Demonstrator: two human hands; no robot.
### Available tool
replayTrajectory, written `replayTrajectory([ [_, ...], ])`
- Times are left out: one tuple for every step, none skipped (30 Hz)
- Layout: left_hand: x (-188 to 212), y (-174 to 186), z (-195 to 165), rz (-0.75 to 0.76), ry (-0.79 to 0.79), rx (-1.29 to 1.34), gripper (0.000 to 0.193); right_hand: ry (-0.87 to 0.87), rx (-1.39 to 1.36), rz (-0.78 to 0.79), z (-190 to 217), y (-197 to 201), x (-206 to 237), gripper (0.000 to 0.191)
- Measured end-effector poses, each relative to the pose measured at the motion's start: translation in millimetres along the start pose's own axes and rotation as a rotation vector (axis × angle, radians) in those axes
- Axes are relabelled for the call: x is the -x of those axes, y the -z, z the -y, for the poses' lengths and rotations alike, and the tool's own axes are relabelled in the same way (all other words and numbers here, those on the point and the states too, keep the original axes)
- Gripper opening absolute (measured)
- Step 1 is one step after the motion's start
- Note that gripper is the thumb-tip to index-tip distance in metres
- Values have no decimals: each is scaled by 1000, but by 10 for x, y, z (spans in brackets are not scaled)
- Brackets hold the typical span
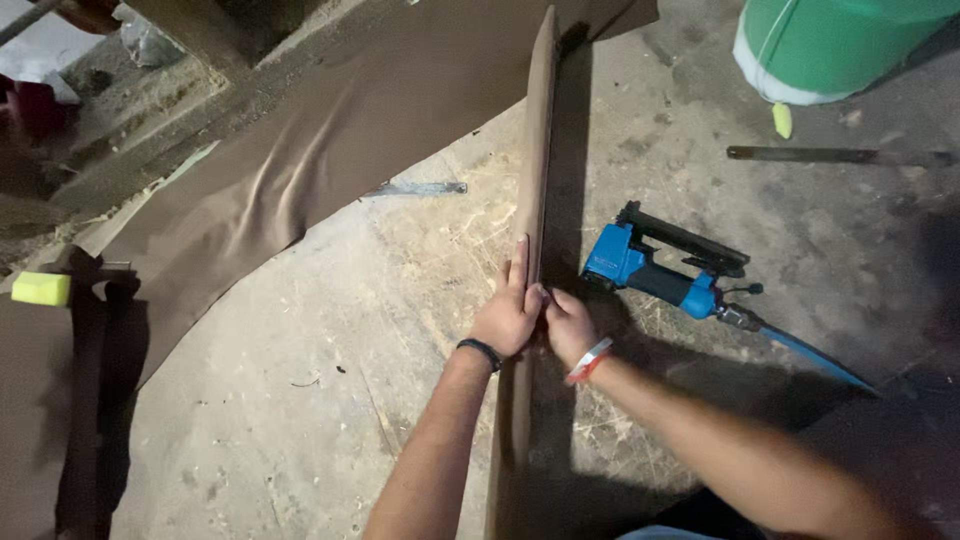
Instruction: The person wraps brown fabric around a long wooden strip on a workbench and uses a pneumatic nail gun to staple the fabric along the strip, working section by section down its length. They then fold the fabric over the edge and press it flat, and continue stapling another piece at the end of the bench.
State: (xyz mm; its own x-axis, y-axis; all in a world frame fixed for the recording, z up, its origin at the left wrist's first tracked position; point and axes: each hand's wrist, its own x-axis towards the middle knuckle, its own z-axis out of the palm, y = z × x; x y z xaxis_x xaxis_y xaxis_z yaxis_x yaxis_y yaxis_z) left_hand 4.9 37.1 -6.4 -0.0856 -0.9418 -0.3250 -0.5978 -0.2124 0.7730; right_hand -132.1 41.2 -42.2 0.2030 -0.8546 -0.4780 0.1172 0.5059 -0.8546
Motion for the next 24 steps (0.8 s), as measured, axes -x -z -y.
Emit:
replayTrajectory([
  [-16, -21, -6, -3, 2, -36, 86, 109, 423, -56, 112, 159, 25, 30],
  [-38, -38, -9, -21, -20, -15, 90, 215, 844, -116, 243, 382, 90, 28],
  [-62, -54, -13, -38, -43, 7, 95, 301, 991, -156, 380, 627, 152, 25],
  [-83, -59, -13, -60, -64, 29, 99, 391, 1138, -193, 522, 872, 197, 22],
  [-103, -56, -13, -37, -20, 36, 101, 582, 1294, -259, 648, 1095, 223, 35],
  [-123, -48, -12, -16, 28, 44, 102, 780, 1445, -319, 722, 1247, 232, 53],
  [-139, -30, -9, 10, 75, 51, 104, 683, 1478, -272, 746, 1320, 216, 68],
  [-143, -29, -16, 14, 89, 13, 105, 583, 1509, -228, 763, 1374, 194, 84],
  [-143, -29, -26, 17, 104, -25, 105, 482, 1537, -183, 763, 1388, 163, 100],
  [-142, -18, -30, 17, 120, -62, 106, 438, 1526, -180, 762, 1362, 100, 97],
  [-139, -8, -34, 5, 93, -58, 105, 392, 1515, -183, 766, 1304, 24, 94],
  [-133, -1, -39, -1, 62, -52, 104, 340, 1505, -191, 795, 1277, -16, 93],
  [-128, 2, -42, -9, 32, -45, 104, 257, 1460, -193, 852, 1274, -39, 89],
  [-121, 8, -40, 0, 44, -25, 104, 181, 1410, -189, 919, 1244, -79, 86],
  [-116, 17, -33, 13, 52, -6, 105, 104, 1358, -190, 998, 1220, -108, 82],
  [-116, 18, -27, 28, 61, 15, 105, 41, 1357, -164, 1094, 1235, -105, 77],
  [-118, 24, -15, 21, 48, 28, 106, -17, 1357, -131, 1194, 1256, -102, 71],
  [-124, 29, 0, 14, 34, 42, 107, -76, 1356, -98, 1281, 1258, -116, 67],
  [-129, 23, 12, 12, 19, 57, 108, 20, 1274, -28, 1353, 1258, -131, 59],
  [-135, 22, 29, 11, 25, 68, 108, 117, 1189, 40, 1413, 1257, -156, 53],
  [-147, 23, 45, 11, 30, 78, 107, 213, 1100, 106, 1452, 1242, -193, 47],
  [-152, 18, 62, 13, 36, 88, 107, 172, 1104, 105, 1468, 1213, -241, 47],
  [-152, 16, 82, 14, 30, 93, 107, 130, 1106, 107, 1468, 1176, -297, 46],
  [-155, 14, 99, 14, 24, 99, 107, 88, 1109, 107, 1465, 1150, -348, 46],
])
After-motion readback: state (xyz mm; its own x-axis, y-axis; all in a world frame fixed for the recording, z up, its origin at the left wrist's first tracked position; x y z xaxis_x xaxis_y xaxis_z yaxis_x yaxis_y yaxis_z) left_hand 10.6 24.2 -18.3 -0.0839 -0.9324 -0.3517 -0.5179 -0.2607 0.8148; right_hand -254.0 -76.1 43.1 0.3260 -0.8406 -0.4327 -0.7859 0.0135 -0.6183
